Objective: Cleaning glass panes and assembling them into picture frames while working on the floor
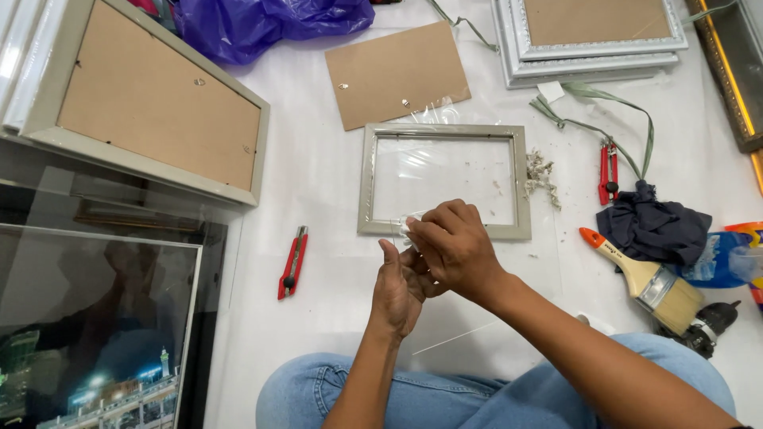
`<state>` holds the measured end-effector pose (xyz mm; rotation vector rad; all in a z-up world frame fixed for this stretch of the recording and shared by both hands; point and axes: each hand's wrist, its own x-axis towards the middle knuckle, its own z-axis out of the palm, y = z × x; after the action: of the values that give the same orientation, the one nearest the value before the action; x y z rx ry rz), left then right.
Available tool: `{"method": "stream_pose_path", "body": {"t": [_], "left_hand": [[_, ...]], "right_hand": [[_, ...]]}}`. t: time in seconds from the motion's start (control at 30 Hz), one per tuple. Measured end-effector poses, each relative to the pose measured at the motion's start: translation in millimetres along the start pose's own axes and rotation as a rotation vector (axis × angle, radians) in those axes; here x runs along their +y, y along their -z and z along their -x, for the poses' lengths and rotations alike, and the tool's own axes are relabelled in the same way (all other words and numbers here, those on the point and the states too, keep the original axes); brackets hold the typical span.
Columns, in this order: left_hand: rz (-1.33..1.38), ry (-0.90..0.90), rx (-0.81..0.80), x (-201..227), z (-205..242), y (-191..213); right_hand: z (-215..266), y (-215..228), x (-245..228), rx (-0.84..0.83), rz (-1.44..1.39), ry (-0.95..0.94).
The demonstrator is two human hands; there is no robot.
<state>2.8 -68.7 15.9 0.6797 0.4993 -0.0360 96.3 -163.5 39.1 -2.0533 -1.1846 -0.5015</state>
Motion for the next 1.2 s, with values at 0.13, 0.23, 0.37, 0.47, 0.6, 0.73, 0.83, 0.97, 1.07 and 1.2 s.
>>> {"method": "stream_pose_path", "body": {"t": [0.13,0.23,0.37,0.47,0.6,0.73,0.83,0.97,1.07,1.2], "left_hand": [[-0.037,-0.021,0.023,-19,-10,23],[0.053,-0.063,0.159,11,-2,12],[0.192,-0.140,0.190,40,-2,22],[0.235,-0.225,0.203,51,1,28],[0.282,-0.272,0.193,52,1,31],[0.267,-0.280,0.086,38,-3,43],[0.310,-0.272,0.099,44,-1,48],[0.350,-0.312,0.129,57,5,55],[0.382,-0.316,0.154,55,0,51],[0.396,-0.296,0.210,49,-1,49]], "right_hand": [[9,8,-14,-0.042,-0.106,0.030],[34,-1,-31,-0.186,-0.221,0.118],[45,-14,-8,-0.213,-0.207,0.142],[38,-14,49,-0.084,0.002,0.006],[31,-7,17,-0.033,-0.035,-0.186],[50,-22,-40,-0.162,-0.177,-0.050],[54,-21,16,-0.177,-0.091,-0.017],[45,-1,89,-0.112,0.261,-0.392],[39,-4,48,-0.089,0.141,-0.381],[24,-1,-75,-0.217,-0.126,0.024]]}}
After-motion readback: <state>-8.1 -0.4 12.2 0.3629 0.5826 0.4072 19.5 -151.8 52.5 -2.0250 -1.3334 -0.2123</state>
